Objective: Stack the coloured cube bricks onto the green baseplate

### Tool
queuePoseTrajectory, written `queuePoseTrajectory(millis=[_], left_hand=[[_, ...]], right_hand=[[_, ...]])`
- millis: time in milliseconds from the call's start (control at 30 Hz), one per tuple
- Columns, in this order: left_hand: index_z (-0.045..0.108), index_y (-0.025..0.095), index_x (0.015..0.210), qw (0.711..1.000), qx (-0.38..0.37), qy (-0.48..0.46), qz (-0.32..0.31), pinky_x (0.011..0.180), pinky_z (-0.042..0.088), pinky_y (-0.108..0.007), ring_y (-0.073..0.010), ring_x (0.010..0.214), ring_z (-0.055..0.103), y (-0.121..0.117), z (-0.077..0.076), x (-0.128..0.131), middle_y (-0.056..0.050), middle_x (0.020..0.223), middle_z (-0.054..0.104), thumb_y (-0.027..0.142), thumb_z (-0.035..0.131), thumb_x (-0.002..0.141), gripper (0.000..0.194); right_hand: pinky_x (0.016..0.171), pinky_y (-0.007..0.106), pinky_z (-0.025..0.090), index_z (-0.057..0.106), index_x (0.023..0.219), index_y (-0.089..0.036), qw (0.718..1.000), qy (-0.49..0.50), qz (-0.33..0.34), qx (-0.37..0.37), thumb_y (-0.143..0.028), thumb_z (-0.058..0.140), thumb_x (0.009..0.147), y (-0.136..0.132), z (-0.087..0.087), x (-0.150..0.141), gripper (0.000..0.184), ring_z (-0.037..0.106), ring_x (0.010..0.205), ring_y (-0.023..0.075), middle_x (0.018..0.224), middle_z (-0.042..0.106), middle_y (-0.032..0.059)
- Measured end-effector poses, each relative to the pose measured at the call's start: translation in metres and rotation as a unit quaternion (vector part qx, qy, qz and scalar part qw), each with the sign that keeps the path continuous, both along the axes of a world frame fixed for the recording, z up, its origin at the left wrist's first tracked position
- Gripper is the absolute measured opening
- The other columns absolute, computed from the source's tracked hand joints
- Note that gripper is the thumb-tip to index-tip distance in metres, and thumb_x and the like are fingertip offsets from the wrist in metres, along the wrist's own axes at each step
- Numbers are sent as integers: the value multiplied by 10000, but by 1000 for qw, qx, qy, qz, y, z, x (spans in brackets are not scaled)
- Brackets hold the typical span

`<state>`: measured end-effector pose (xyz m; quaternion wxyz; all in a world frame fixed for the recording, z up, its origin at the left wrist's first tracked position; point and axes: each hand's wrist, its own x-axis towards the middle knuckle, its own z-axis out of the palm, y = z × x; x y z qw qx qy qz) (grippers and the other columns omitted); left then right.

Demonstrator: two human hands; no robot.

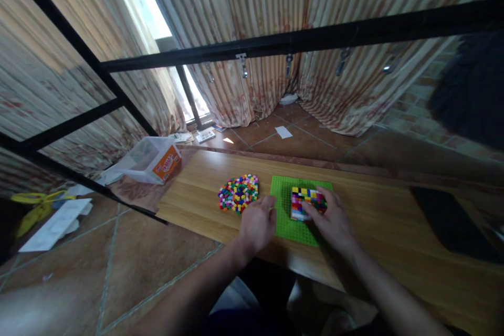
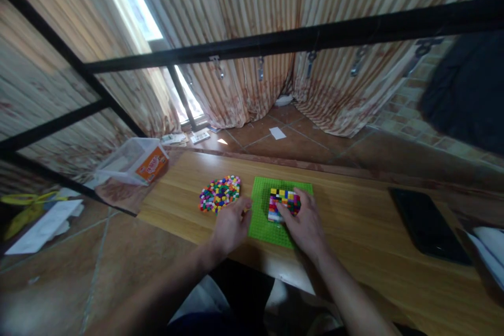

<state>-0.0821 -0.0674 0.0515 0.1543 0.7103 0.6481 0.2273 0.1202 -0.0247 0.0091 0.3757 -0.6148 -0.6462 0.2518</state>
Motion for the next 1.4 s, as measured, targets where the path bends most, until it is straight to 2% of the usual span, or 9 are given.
queuePoseTrajectory(millis=[67, 167, 267, 700, 833, 967, 1067, 1233, 1400], left_hand=[[659, 194, 1001, 999, -5, 30, 43, 842, 504, -291, -191, 920, 658, 0, -4, -29, -58, 988, 705, 127, 485, 891, 216], [676, 223, 1063, 993, 21, 44, 106, 884, 499, -298, -188, 971, 649, 2, -11, -68, -54, 1061, 694, 123, 505, 884, 267], [689, 237, 1096, 993, 27, 54, 100, 907, 505, -310, -190, 999, 644, 8, -17, -89, -55, 1124, 674, 138, 547, 868, 286], [691, 200, 861, 992, 49, 105, 55, 872, 517, -363, -231, 953, 638, 28, -22, -86, -92, 1008, 689, 144, 542, 875, 160], [666, 204, 906, 998, 57, 17, 15, 793, 533, -349, -215, 861, 668, 17, -12, -68, -75, 943, 715, 155, 521, 891, 153], [667, 199, 930, 993, 9, -94, -70, 725, 526, -253, -142, 770, 683, 4, -6, -27, -14, 874, 726, 139, 529, 875, 160], [681, 201, 880, 987, -6, -129, -93, 712, 510, -221, -121, 756, 677, 1, -5, 2, -5, 858, 729, 129, 548, 855, 154], [707, 215, 900, 988, -9, -123, -92, 744, 511, -225, -127, 776, 676, 9, -3, 26, -15, 896, 730, 129, 547, 860, 187], [701, 228, 925, 995, -23, -29, -94, 738, 508, -241, -142, 775, 673, 16, -2, 34, -26, 926, 721, 194, 530, 900, 176]], right_hand=[[1079, 522, 382, 514, 1322, -182, 1000, -2, 12, 4, -638, 551, 808, 1, 2, 0, 688, 508, 1255, 332, 1350, 525, 171], [1090, 519, 376, 508, 1329, -193, 999, -8, 37, 6, -632, 537, 834, 2, 0, 1, 662, 499, 1267, 324, 1371, 507, 161], [1083, 516, 386, 532, 1308, -199, 998, -23, 51, 19, -631, 531, 844, 2, -3, 2, 634, 516, 1242, 321, 1336, 526, 152], [1028, 475, 435, 612, 1212, -191, 999, -22, 31, 13, -634, 503, 854, -1, 6, 5, 580, 580, 1140, 300, 1214, 596, 147], [1002, 487, 446, 619, 1199, -192, 1000, 17, 7, -8, -612, 474, 876, 2, 7, 6, 550, 590, 1124, 300, 1212, 615, 152], [985, 480, 457, 646, 1151, -204, 999, 40, -13, -8, -593, 487, 874, 3, 8, 9, 503, 611, 1095, 291, 1183, 643, 138], [967, 477, 470, 665, 1120, -209, 999, 44, -18, -2, -580, 485, 876, 3, 10, 11, 479, 628, 1058, 285, 1143, 662, 130], [941, 469, 489, 671, 1129, -216, 999, 36, -18, -7, -568, 484, 878, 3, 12, 13, 472, 642, 1042, 283, 1144, 668, 126], [932, 469, 495, 674, 1123, -228, 999, 36, -11, 2, -541, 499, 880, 4, 11, 12, 433, 646, 1034, 279, 1128, 681, 120]])
